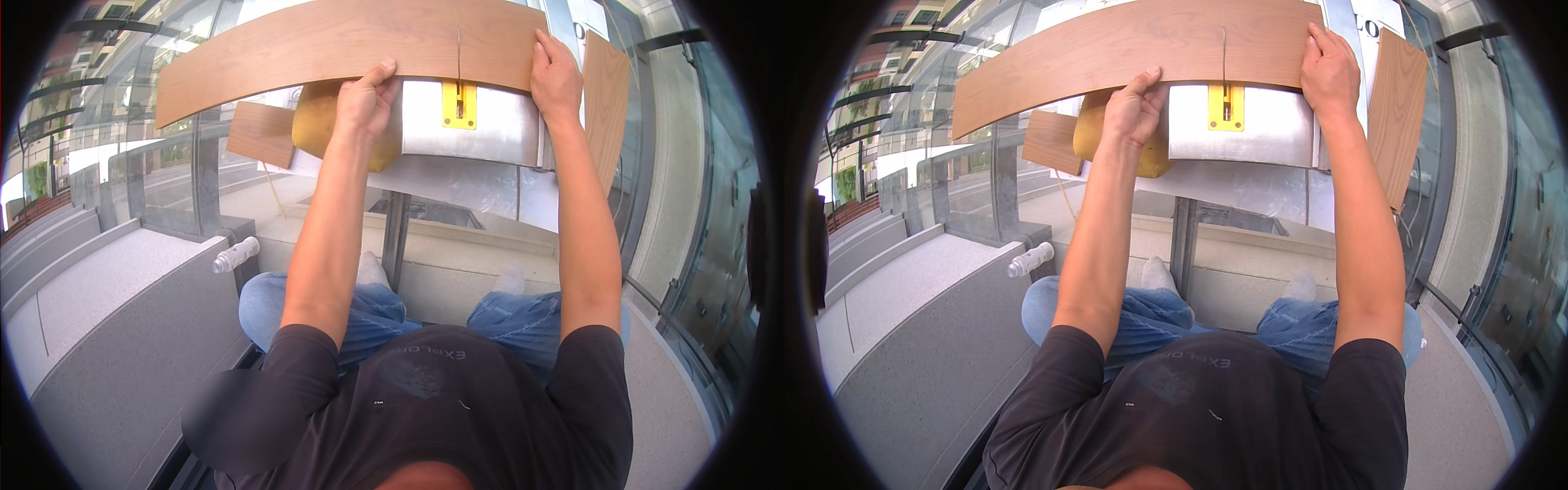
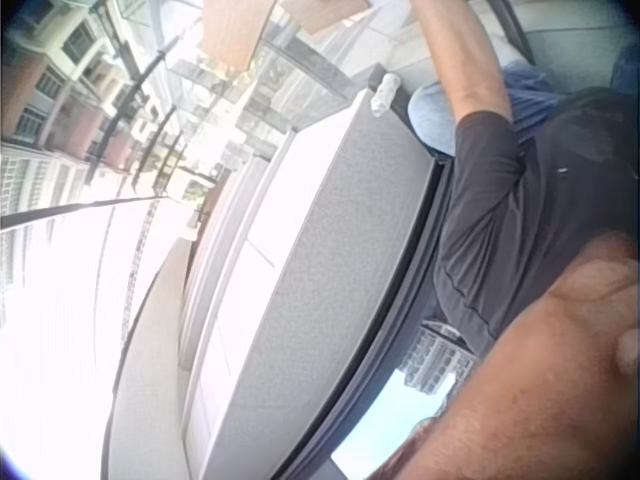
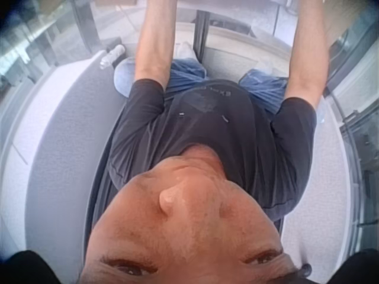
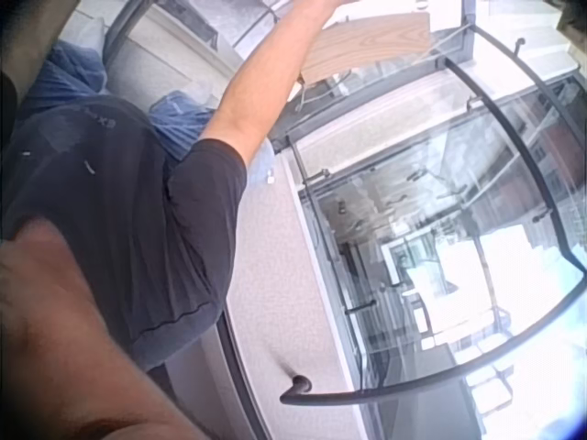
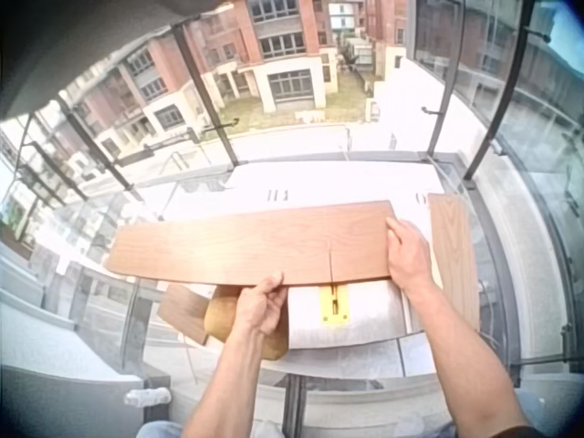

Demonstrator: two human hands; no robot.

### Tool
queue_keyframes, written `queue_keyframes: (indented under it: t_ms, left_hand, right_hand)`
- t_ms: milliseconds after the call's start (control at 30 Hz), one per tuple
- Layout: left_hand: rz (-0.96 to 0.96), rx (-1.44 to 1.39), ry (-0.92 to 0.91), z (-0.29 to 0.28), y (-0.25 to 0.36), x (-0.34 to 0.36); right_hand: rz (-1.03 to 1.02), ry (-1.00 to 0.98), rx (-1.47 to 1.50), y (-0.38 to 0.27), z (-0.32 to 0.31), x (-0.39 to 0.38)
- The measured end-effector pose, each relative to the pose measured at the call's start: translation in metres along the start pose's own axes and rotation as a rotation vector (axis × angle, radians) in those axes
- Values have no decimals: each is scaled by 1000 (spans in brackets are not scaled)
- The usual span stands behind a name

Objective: The recorder uses a tabletop saw to cut wood flooring planks and then fits them into a floor gap, using a square for measurement.

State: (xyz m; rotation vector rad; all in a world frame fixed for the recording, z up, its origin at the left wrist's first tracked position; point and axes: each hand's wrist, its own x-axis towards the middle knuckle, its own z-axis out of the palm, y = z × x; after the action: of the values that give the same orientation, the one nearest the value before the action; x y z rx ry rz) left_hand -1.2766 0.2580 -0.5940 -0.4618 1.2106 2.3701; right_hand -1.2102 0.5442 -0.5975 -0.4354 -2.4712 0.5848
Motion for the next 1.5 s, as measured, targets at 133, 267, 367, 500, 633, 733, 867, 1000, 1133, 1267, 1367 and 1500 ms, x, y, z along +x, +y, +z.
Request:
queue_keyframes:
  t_ms: [133, 267, 367, 500, 633, 733, 867, 1000, 1133, 1267, 1367, 1500]
  left_hand:
    - [-1, -3, 5, -2, -3, -3]
    - [-5, -4, -2, -5, -3, -6]
    - [-8, -5, 2, -4, -3, -10]
    - [1, -9, 15, -5, -5, -16]
    - [17, -28, 36, -5, -7, -20]
    - [13, -25, 37, -6, -7, -22]
    - [12, -17, 35, -7, -9, -24]
    - [39, -23, 16, -10, -11, -26]
    - [28, -13, 13, -9, -11, -28]
    - [28, 1, 21, -10, -12, -30]
    - [44, -5, 11, -13, -14, -31]
    - [38, -1, 3, -13, -14, -34]
  right_hand:
    - [13, -9, -7, -1, -2, -4]
    - [7, -15, 7, -3, -5, -7]
    - [20, -11, 24, -4, -5, -10]
    - [23, -11, -2, -4, -6, -16]
    - [24, -10, -16, -5, -9, -20]
    - [24, -16, -7, -5, -11, -22]
    - [21, -7, -14, -6, -14, -23]
    - [18, -17, 2, -11, -16, -24]
    - [-5, -7, -26, -9, -17, -25]
    - [-5, -2, -18, -13, -20, -27]
    - [2, -16, 2, -16, -23, -28]
    - [0, -9, 5, -13, -22, -30]
